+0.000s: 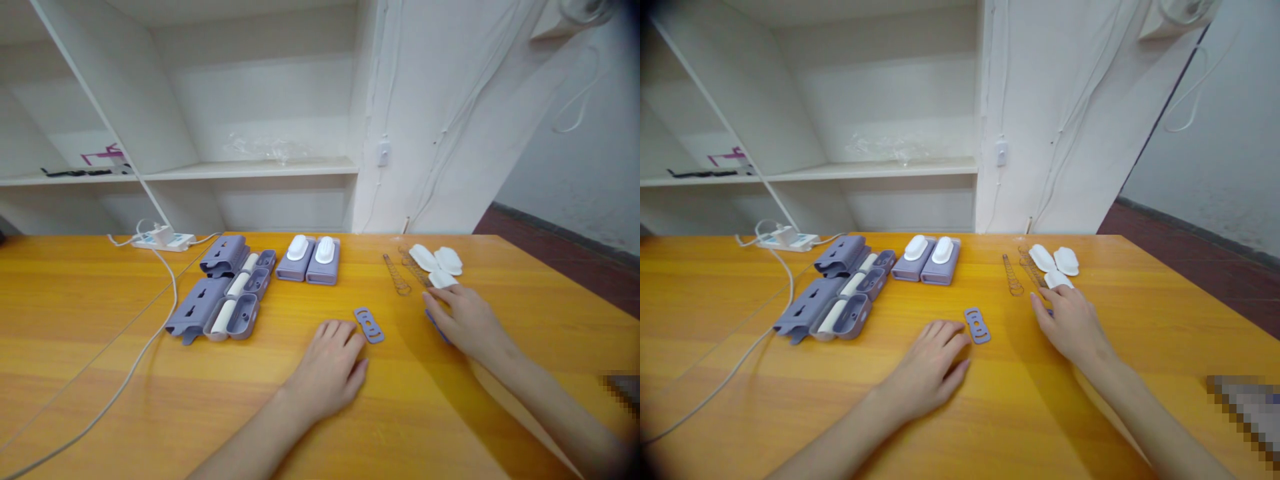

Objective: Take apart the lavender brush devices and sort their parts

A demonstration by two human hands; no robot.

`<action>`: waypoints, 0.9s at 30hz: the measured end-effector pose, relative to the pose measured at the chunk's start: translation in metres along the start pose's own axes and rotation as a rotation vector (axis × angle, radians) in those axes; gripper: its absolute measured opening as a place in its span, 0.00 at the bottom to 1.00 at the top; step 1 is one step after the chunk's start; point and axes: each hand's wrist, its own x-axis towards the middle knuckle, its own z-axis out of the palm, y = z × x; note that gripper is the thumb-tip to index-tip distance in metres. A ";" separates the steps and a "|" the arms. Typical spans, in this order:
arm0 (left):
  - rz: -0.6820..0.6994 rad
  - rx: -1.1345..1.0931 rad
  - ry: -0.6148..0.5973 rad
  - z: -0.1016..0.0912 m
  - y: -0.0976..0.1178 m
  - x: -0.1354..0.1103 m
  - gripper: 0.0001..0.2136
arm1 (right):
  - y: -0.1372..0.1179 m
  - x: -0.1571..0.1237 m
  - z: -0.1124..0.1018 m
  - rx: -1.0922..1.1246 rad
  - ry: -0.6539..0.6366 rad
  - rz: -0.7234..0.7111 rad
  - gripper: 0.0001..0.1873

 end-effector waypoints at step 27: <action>0.004 0.009 0.003 -0.001 0.000 0.000 0.10 | -0.054 0.004 0.006 -0.184 0.077 -0.242 0.20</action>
